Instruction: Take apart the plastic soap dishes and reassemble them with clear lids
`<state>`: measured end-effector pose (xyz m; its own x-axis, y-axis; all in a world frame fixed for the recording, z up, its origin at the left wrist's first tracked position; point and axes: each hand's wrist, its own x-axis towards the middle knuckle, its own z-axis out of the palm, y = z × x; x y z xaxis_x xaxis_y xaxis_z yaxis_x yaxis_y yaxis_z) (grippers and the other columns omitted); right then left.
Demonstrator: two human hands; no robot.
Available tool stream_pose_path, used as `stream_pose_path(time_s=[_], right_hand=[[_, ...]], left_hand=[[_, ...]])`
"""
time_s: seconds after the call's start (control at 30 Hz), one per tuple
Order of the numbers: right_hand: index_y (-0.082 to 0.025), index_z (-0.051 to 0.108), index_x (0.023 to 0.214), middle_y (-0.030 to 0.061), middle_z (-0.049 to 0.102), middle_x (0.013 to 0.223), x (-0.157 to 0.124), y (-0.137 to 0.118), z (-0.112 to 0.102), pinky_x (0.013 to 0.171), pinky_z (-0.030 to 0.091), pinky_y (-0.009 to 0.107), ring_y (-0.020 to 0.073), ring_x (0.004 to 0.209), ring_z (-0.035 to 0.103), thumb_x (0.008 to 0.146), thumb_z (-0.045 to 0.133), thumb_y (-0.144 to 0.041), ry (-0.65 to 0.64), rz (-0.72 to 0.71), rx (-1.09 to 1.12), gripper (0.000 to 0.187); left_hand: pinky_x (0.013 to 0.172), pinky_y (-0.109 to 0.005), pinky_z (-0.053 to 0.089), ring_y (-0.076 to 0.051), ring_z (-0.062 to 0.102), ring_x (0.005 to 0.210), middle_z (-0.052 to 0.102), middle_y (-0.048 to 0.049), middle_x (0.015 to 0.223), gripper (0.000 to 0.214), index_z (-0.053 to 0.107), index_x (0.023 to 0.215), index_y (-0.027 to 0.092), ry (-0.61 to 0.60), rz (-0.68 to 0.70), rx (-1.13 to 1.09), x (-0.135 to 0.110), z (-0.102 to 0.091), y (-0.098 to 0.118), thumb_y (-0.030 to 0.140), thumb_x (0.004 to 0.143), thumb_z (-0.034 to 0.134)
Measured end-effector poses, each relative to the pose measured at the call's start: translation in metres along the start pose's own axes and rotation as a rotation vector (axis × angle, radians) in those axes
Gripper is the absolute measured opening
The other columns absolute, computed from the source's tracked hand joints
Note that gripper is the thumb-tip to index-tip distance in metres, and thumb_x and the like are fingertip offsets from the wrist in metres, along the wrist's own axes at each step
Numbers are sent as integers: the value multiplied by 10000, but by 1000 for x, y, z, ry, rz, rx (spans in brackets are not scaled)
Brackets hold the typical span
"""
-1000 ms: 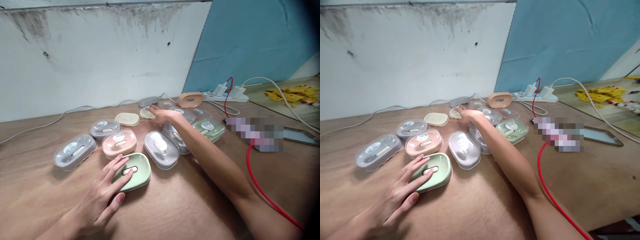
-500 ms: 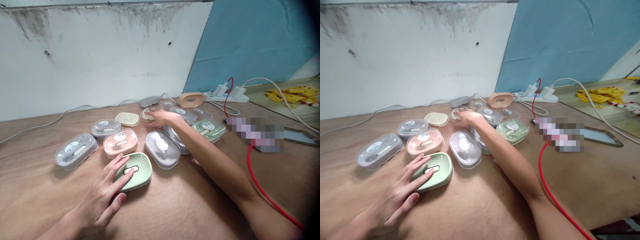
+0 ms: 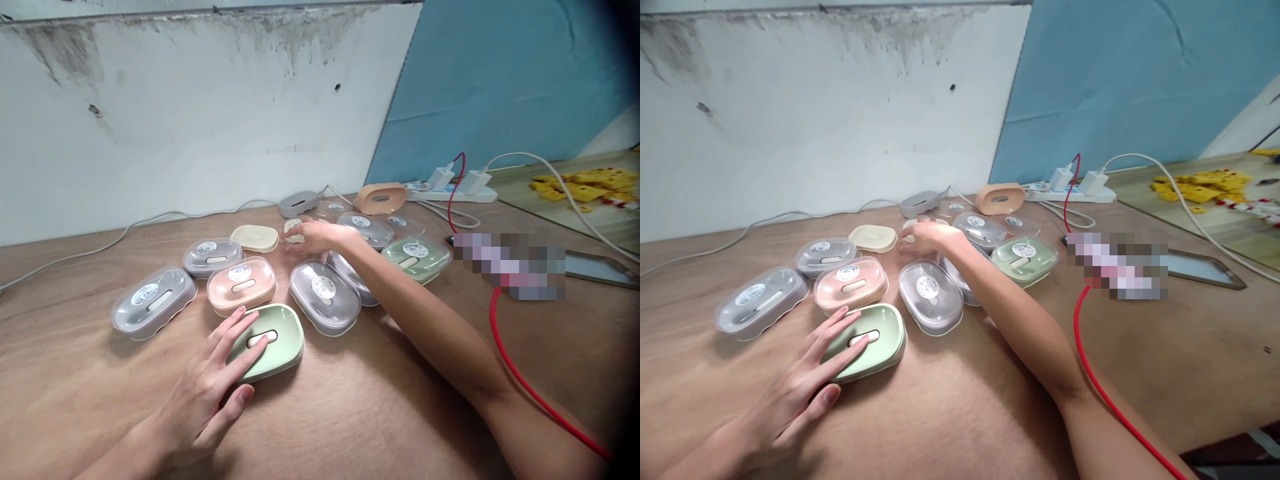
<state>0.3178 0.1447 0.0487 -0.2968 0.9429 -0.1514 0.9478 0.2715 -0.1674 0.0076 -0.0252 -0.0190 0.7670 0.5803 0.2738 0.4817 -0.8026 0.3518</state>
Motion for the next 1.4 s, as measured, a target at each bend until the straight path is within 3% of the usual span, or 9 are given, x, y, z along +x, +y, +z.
stream_pose_path(time_s=[0.1, 0.33, 0.53, 0.63, 0.73, 0.9, 1.0, 1.2, 1.4], right_hand=[[-221, 690, 1144, 118, 626, 1269, 0, 1, -1, 830, 502, 310, 225, 978, 669, 957, 569, -531, 57, -29, 10, 382], [-178, 540, 1239, 142, 655, 1159, -1, 4, 7, 751, 477, 346, 307, 1018, 637, 723, 830, -453, 112, 32, -55, 653], [-199, 510, 1247, 119, 664, 1099, -30, -9, -27, 685, 432, 348, 288, 936, 621, 715, 804, -407, 178, 44, -69, 642], [-253, 510, 1272, 87, 664, 1110, -63, -27, -49, 656, 442, 334, 265, 891, 622, 699, 817, -486, 126, -39, 62, 690], [-297, 541, 1268, 45, 669, 1180, -93, -50, -56, 679, 473, 314, 247, 912, 637, 645, 873, -465, -53, -271, 196, 725], [-269, 537, 1292, 32, 684, 1090, -105, -85, -35, 578, 445, 282, 217, 835, 636, 608, 887, -382, -277, -448, 197, 777], [-249, 538, 1287, 54, 678, 1123, -98, -96, -19, 552, 427, 278, 224, 846, 635, 601, 877, -337, -283, -449, 152, 770], [-154, 483, 1408, 124, 683, 1220, -95, -105, -5, 731, 511, 321, 273, 1006, 648, 644, 834, -246, -248, -569, 140, 846], [-247, 428, 1549, 101, 631, 1416, -102, -108, -6, 855, 528, 337, 290, 1191, 639, 659, 814, -174, -190, -629, 111, 973]], left_hand=[[1193, -699, 340, -434, 178, 1574, 210, -108, 1709, 534, 326, 1614, 300, 3, -1, -12, 0, 0, -1, 393, 1090, 275], [1198, -723, 305, -426, 195, 1569, 225, -62, 1712, 532, 415, 1570, 352, 59, -47, -12, 3, 0, 3, 295, 1041, 402], [1190, -637, 365, -392, 303, 1517, 314, -76, 1660, 497, 493, 1506, 326, 144, -67, -20, 4, -5, 5, 253, 1017, 444], [1135, -573, 431, -359, 457, 1381, 467, -108, 1502, 488, 488, 1464, 308, 266, -157, 11, 1, -9, 2, 299, 981, 553], [1114, -565, 456, -357, 494, 1324, 504, -122, 1401, 632, 434, 1450, 286, 318, -247, -22, 2, -10, -3, 412, 895, 709], [1055, -550, 540, -321, 571, 1249, 407, -136, 1480, 1043, 251, 1544, 317, 344, -265, -221, 5, -4, -4, 426, 726, 888], [1033, -535, 564, -276, 613, 1189, 383, -132, 1512, 1028, 205, 1563, 347, 367, -270, -293, 3, -1, -3, 342, 771, 860], [1032, -515, 579, -288, 616, 1224, 396, -134, 1524, 1017, 214, 1563, 334, 348, -271, -267, 1, -4, -3, 346, 776, 856], [1166, -580, 471, -365, 412, 1464, 438, -127, 1493, 889, 339, 1522, 299, 334, -203, -157, 4, -7, -3, 358, 793, 844]])
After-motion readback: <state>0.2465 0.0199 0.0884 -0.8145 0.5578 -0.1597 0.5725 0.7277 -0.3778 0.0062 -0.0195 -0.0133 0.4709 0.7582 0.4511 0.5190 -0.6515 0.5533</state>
